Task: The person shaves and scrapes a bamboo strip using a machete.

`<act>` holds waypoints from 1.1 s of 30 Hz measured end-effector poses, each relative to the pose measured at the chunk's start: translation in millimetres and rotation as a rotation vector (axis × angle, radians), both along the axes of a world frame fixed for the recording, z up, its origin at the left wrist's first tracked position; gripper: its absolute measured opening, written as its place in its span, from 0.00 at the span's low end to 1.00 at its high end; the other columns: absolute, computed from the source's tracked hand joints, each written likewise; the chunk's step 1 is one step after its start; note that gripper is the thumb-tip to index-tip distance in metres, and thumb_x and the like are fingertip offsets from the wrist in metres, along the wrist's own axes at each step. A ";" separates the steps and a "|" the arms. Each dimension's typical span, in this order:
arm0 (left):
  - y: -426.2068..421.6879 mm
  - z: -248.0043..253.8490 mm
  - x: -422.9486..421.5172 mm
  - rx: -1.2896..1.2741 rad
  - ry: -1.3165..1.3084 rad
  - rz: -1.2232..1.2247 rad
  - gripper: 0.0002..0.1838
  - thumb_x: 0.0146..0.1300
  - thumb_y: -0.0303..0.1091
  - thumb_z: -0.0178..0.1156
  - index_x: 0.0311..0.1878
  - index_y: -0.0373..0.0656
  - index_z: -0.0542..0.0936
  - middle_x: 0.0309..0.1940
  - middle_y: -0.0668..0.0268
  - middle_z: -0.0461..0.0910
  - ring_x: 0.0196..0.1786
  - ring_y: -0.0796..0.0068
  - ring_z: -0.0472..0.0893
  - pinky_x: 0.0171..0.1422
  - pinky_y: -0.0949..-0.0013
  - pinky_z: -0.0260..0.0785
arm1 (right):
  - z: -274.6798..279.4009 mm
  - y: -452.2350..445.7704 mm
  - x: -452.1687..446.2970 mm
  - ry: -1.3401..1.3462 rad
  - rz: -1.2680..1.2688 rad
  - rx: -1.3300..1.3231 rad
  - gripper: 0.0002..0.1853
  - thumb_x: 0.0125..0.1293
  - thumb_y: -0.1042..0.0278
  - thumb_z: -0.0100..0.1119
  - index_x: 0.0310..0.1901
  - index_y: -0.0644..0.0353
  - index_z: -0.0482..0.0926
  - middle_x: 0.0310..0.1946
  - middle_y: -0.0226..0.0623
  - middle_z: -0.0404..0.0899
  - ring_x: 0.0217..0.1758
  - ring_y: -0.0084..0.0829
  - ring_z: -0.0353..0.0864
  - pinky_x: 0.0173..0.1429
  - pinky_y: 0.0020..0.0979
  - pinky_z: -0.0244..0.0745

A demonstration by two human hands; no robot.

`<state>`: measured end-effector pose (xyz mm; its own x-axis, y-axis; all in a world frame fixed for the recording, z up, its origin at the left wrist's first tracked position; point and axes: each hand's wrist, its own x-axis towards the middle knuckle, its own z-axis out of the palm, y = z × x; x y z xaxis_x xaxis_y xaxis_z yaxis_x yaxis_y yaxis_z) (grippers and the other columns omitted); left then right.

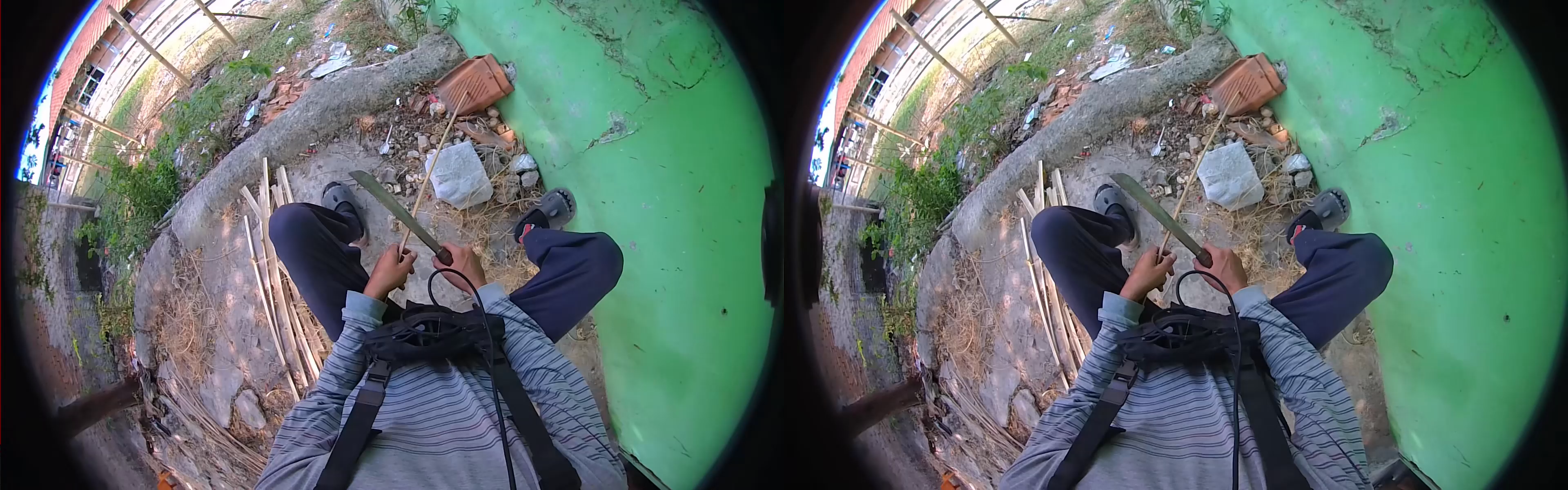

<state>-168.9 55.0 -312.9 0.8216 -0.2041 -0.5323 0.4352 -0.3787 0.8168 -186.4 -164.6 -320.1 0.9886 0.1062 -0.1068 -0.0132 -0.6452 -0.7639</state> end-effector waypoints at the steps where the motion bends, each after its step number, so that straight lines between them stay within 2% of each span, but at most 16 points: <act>1: 0.7 3.2 -3.6 0.034 0.007 -0.006 0.18 0.74 0.43 0.60 0.48 0.33 0.74 0.29 0.57 0.83 0.26 0.64 0.83 0.26 0.59 0.74 | -2.0 1.7 -1.4 0.038 -0.015 0.002 0.17 0.60 0.55 0.70 0.37 0.62 0.82 0.23 0.47 0.80 0.28 0.48 0.84 0.37 0.43 0.76; 2: 3.7 -5.2 -9.2 0.038 0.013 -0.006 0.18 0.74 0.43 0.60 0.48 0.33 0.74 0.29 0.57 0.83 0.26 0.64 0.83 0.26 0.59 0.74 | -4.1 2.1 -2.0 0.044 -0.015 0.006 0.17 0.60 0.55 0.70 0.37 0.62 0.82 0.23 0.47 0.80 0.28 0.48 0.84 0.37 0.43 0.76; 4: 8.4 -18.3 -16.0 0.380 -0.364 -0.075 0.18 0.75 0.42 0.57 0.46 0.32 0.73 0.30 0.50 0.83 0.34 0.46 0.86 0.39 0.49 0.76 | -8.2 -0.6 2.2 0.031 -0.023 0.001 0.17 0.61 0.55 0.69 0.38 0.62 0.82 0.25 0.49 0.81 0.31 0.50 0.85 0.37 0.44 0.77; 5: 10.5 -24.9 -19.3 0.383 -0.361 -0.080 0.18 0.75 0.42 0.57 0.46 0.32 0.73 0.30 0.50 0.83 0.34 0.46 0.86 0.39 0.49 0.76 | -10.4 -2.1 3.4 0.035 -0.026 0.005 0.17 0.61 0.55 0.69 0.38 0.62 0.82 0.25 0.49 0.81 0.31 0.50 0.85 0.37 0.44 0.77; 7: 10.2 -13.9 -22.1 0.492 -0.328 -0.215 0.19 0.76 0.42 0.54 0.48 0.31 0.71 0.33 0.42 0.83 0.44 0.31 0.83 0.51 0.44 0.74 | -11.8 -5.0 6.6 -0.043 -0.040 -0.005 0.17 0.61 0.55 0.69 0.39 0.62 0.82 0.26 0.50 0.81 0.32 0.51 0.86 0.38 0.44 0.77; 8: 12.4 -20.8 -22.3 0.494 -0.325 -0.218 0.19 0.76 0.42 0.54 0.48 0.31 0.71 0.33 0.42 0.83 0.44 0.31 0.83 0.51 0.44 0.74 | -13.5 -5.3 7.0 -0.063 -0.052 -0.002 0.18 0.60 0.52 0.70 0.43 0.58 0.83 0.25 0.47 0.82 0.31 0.53 0.85 0.38 0.48 0.77; 10: 18.4 -32.7 -20.1 0.124 -0.356 -0.151 0.18 0.80 0.45 0.49 0.48 0.35 0.71 0.25 0.55 0.80 0.30 0.48 0.83 0.36 0.50 0.73 | -9.5 -3.9 5.3 -0.057 -0.052 0.016 0.18 0.60 0.52 0.69 0.43 0.58 0.82 0.25 0.48 0.82 0.32 0.53 0.85 0.38 0.48 0.77; 11: 23.5 -37.9 -18.2 0.126 -0.356 -0.151 0.18 0.80 0.45 0.49 0.48 0.35 0.71 0.25 0.55 0.80 0.30 0.48 0.83 0.36 0.50 0.73 | -7.2 -3.2 4.9 -0.054 -0.052 0.031 0.18 0.60 0.52 0.69 0.43 0.59 0.82 0.25 0.48 0.82 0.32 0.53 0.85 0.38 0.48 0.77; 13: 24.0 -10.6 -7.2 -0.521 0.511 0.115 0.14 0.81 0.42 0.47 0.45 0.42 0.73 0.21 0.72 0.67 0.21 0.78 0.67 0.24 0.68 0.58 | -2.7 -1.6 3.8 -0.030 -0.036 0.026 0.18 0.61 0.53 0.69 0.42 0.58 0.81 0.25 0.48 0.82 0.32 0.53 0.85 0.38 0.48 0.77; 14: 21.1 4.6 -7.8 -0.519 0.512 0.118 0.14 0.81 0.42 0.47 0.45 0.42 0.73 0.21 0.72 0.67 0.21 0.78 0.67 0.24 0.68 0.58 | -0.6 0.1 2.0 -0.005 -0.020 0.022 0.17 0.61 0.53 0.68 0.42 0.58 0.81 0.25 0.48 0.82 0.32 0.53 0.85 0.38 0.49 0.78; 16: 10.5 30.6 -8.0 -0.552 0.511 0.127 0.14 0.83 0.42 0.43 0.45 0.46 0.73 0.22 0.79 0.60 0.19 0.87 0.57 0.22 0.76 0.46 | 1.7 2.5 0.7 -0.005 0.007 0.014 0.16 0.61 0.53 0.68 0.41 0.58 0.80 0.25 0.48 0.82 0.32 0.54 0.85 0.38 0.49 0.78; 22: 2.7 17.1 -12.5 -0.374 0.392 0.107 0.14 0.83 0.43 0.43 0.45 0.47 0.73 0.22 0.79 0.59 0.16 0.86 0.54 0.19 0.75 0.43 | -4.3 3.2 -6.7 -0.017 0.067 -0.074 0.13 0.60 0.56 0.68 0.39 0.56 0.80 0.27 0.49 0.83 0.34 0.55 0.85 0.39 0.50 0.79; 26: 5.7 8.5 -10.5 -0.453 0.437 0.108 0.13 0.82 0.42 0.44 0.44 0.46 0.72 0.22 0.78 0.59 0.16 0.86 0.54 0.18 0.75 0.43 | -2.1 2.4 -7.4 -0.025 0.102 -0.091 0.13 0.59 0.58 0.67 0.38 0.56 0.80 0.28 0.50 0.83 0.34 0.55 0.85 0.40 0.52 0.78; 29: 1.6 9.1 -7.8 -0.478 0.449 0.170 0.09 0.79 0.39 0.48 0.43 0.45 0.72 0.21 0.78 0.60 0.15 0.85 0.56 0.17 0.74 0.44 | 6.3 3.7 -10.9 -0.009 0.134 -0.073 0.14 0.59 0.57 0.68 0.41 0.56 0.80 0.29 0.51 0.84 0.36 0.55 0.86 0.41 0.52 0.79; 32: -3.4 17.1 -7.5 -0.392 0.422 0.062 0.07 0.72 0.35 0.57 0.42 0.44 0.71 0.21 0.78 0.60 0.17 0.86 0.59 0.18 0.73 0.49 | 8.3 2.9 -15.6 -0.016 0.172 -0.114 0.17 0.58 0.55 0.70 0.43 0.56 0.80 0.29 0.51 0.84 0.36 0.55 0.86 0.42 0.51 0.80; 33: -5.2 10.9 -10.0 -0.280 0.255 -0.006 0.08 0.68 0.33 0.59 0.39 0.44 0.70 0.21 0.78 0.60 0.18 0.86 0.60 0.20 0.73 0.50 | 10.6 2.4 -16.1 -0.015 0.170 -0.115 0.17 0.58 0.55 0.70 0.43 0.56 0.80 0.29 0.51 0.84 0.36 0.55 0.86 0.42 0.51 0.80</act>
<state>-178.9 49.9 -302.0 0.6680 -0.3747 -0.6429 0.6367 -0.1595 0.7545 -202.5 -162.2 -309.5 0.9590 0.2600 -0.1128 0.1147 -0.7199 -0.6845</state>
